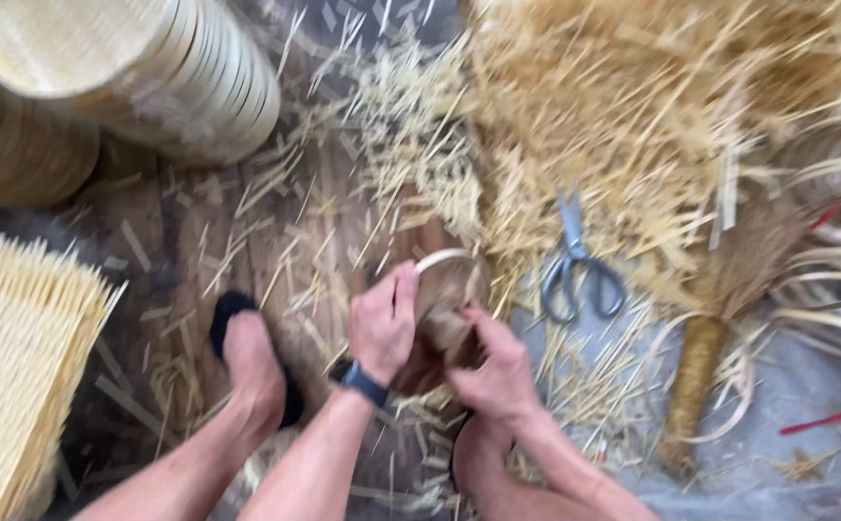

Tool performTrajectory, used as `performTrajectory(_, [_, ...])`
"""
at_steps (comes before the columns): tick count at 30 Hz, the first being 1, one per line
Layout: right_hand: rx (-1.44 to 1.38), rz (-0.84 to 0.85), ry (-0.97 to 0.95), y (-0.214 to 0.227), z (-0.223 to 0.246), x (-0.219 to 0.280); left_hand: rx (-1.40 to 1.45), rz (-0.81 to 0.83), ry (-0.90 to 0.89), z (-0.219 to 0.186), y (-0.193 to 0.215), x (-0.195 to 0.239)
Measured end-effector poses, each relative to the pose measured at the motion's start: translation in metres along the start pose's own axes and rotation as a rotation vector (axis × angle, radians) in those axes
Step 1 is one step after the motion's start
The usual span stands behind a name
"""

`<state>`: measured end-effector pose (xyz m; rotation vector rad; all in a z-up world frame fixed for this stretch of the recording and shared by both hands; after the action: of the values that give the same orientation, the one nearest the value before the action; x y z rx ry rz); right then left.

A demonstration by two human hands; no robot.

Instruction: The person sits on the floor making a round woven bamboo tray. They press a woven bamboo mat over a round wooden form, use scissors to trim the excess bamboo strips around the edge, fold the strips down, and fit a bamboo rim ring around the tray edge.

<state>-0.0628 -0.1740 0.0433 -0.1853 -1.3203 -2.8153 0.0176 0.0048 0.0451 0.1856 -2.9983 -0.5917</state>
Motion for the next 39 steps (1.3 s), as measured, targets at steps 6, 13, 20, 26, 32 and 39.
performTrajectory(6, [-0.509, 0.057, -0.113, 0.033, -0.039, 0.000, 0.009, 0.007, 0.210, 0.127, 0.032, -0.046])
performTrajectory(13, [-0.827, -0.322, -0.122, 0.061, -0.117, 0.010, -0.312, 0.135, -0.327, 0.046, -0.010, 0.002])
performTrajectory(20, [-0.809, -0.317, -0.196, 0.035, -0.113, 0.004, -0.504, 0.192, -0.482, 0.100, -0.043, 0.034])
performTrajectory(26, [-1.497, 0.231, -0.419, -0.059, -0.099, -0.010, -0.352, 0.144, -0.917, -0.043, 0.078, -0.057])
performTrajectory(32, [-0.992, 0.353, -0.642, -0.077, -0.069, -0.008, -0.575, -0.173, -1.054, -0.099, 0.194, -0.161])
performTrajectory(39, [-0.823, 0.400, -0.522, -0.067, -0.066, -0.003, -0.644, -0.318, -0.821, -0.048, 0.256, -0.243])
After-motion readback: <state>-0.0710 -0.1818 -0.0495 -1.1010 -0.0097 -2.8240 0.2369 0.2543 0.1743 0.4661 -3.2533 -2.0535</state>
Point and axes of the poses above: each hand's wrist, its own x-axis away from the middle knuckle, its own y-axis out of the back of the hand, z = x × y, the point moved 5 cm from there along -x, towards the middle knuckle, and after that the axes turned 11 degrees about x, right-handed, at the moved point
